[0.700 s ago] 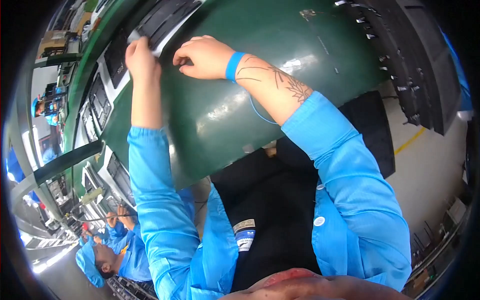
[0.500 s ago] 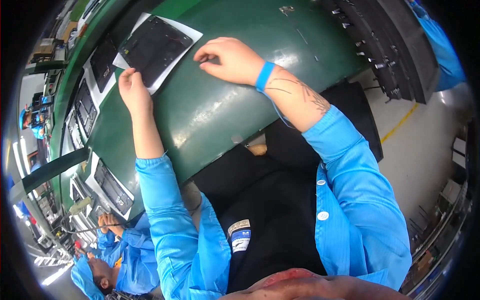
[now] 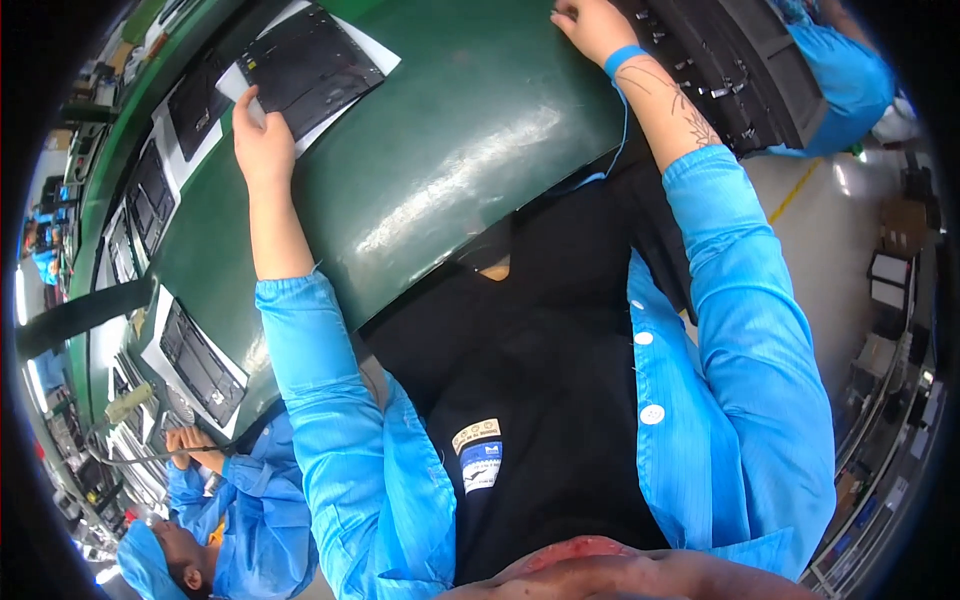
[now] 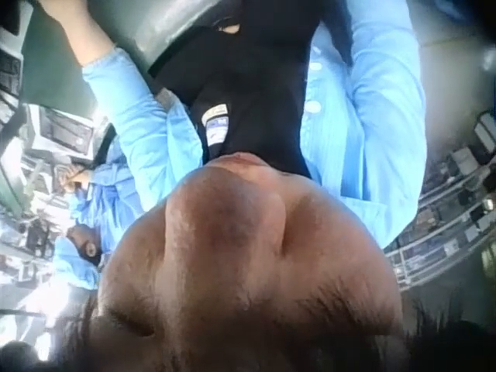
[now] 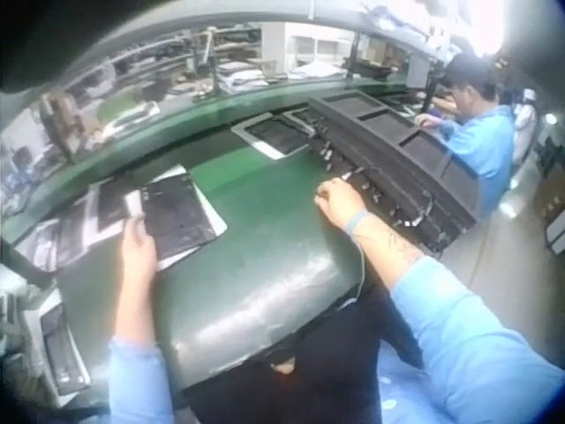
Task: The person assembles small electronic components and plastic casings by hand on a factory production line.
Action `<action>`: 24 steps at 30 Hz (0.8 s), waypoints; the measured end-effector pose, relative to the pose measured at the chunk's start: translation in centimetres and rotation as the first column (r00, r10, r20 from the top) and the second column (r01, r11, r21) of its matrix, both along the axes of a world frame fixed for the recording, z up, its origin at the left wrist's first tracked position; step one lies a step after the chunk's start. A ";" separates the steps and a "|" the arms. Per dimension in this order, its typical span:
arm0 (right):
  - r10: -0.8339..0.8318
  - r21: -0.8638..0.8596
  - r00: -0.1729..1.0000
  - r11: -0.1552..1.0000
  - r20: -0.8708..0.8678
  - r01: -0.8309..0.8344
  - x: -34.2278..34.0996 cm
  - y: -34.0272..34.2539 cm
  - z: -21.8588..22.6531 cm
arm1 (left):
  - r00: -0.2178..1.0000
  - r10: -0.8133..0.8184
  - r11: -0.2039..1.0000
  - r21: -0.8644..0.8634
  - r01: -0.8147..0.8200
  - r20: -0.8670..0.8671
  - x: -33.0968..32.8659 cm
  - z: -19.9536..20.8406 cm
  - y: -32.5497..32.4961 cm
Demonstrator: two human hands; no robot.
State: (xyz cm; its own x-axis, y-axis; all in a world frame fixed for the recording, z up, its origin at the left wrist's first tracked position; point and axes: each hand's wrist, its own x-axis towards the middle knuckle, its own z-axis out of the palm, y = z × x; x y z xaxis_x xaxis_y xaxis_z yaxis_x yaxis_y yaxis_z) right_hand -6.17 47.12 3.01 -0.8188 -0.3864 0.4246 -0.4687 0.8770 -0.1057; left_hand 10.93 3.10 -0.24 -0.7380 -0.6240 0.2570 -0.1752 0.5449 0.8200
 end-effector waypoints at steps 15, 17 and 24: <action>0.727 -0.896 0.528 0.313 0.439 0.314 2.5 -17.5 1.4 | 0.903 -0.417 0.909 -0.044 0.415 -0.101 -2.7 -0.6 4.6; 0.807 -0.924 0.470 0.234 0.358 0.302 1.9 -20.1 0.0 | 0.881 -0.460 0.882 0.063 0.468 -0.106 -3.5 -0.1 4.7; 0.751 -0.924 0.545 0.357 0.372 0.138 2.9 -25.6 -2.0 | 0.862 -0.419 0.690 0.518 0.506 -0.284 -3.4 0.2 3.3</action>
